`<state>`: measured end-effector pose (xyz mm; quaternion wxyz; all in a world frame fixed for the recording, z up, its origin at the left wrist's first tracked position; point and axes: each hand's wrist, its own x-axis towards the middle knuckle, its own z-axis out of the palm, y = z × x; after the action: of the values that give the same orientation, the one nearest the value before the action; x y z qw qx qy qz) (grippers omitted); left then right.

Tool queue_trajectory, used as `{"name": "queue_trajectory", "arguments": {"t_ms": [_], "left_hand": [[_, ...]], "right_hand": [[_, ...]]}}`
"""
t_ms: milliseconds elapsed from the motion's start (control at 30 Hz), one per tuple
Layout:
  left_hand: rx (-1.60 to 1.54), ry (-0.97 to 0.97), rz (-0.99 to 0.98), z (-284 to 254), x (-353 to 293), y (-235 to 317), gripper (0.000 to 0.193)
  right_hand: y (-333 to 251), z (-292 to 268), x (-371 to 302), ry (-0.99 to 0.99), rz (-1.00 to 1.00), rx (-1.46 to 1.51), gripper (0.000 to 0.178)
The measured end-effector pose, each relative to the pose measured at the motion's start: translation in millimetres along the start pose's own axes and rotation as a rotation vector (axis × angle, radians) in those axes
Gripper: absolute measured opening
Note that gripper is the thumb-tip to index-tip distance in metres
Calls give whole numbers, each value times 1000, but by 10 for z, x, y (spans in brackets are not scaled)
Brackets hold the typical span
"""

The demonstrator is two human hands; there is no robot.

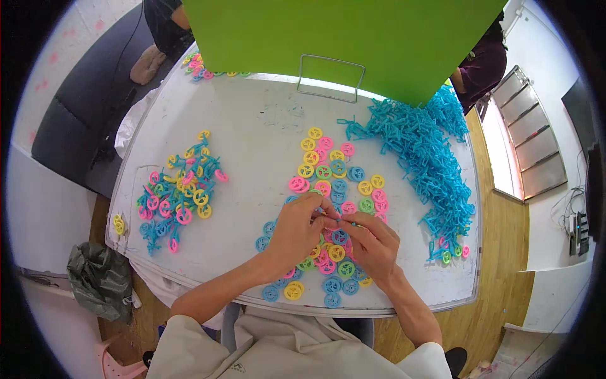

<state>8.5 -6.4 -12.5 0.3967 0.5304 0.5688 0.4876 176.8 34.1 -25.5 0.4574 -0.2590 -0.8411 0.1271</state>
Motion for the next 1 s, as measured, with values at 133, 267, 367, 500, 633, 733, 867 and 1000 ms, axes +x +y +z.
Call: {"name": "queue_trajectory", "arguments": {"t_ms": [133,267,367,500,633,733,867,1000], "left_hand": [[45,-42,-33,-50,9,32,13],[61,-69,-34,-59,12,80,14],[28,-100,-54,-68,22,70,12],[190,13,180,6,-8,43,13],[288,43,268,7,-37,32,16],[344,8,297,-39,-20,11,16],[235,-77,161,-56,2,-9,17],[62,-84,93,-24,9,128,20]], "right_hand": [[-53,31,-4,-14,10,-28,26],[-40,45,-24,2,6,-21,27],[-43,30,-18,8,-15,-23,25],[-38,27,-18,39,43,-3,24],[-25,28,-8,31,-17,17,23],[-8,40,-18,-3,-16,12,23],[-12,23,-3,-56,11,-19,22],[-24,-1,20,-30,265,74,18]]}}
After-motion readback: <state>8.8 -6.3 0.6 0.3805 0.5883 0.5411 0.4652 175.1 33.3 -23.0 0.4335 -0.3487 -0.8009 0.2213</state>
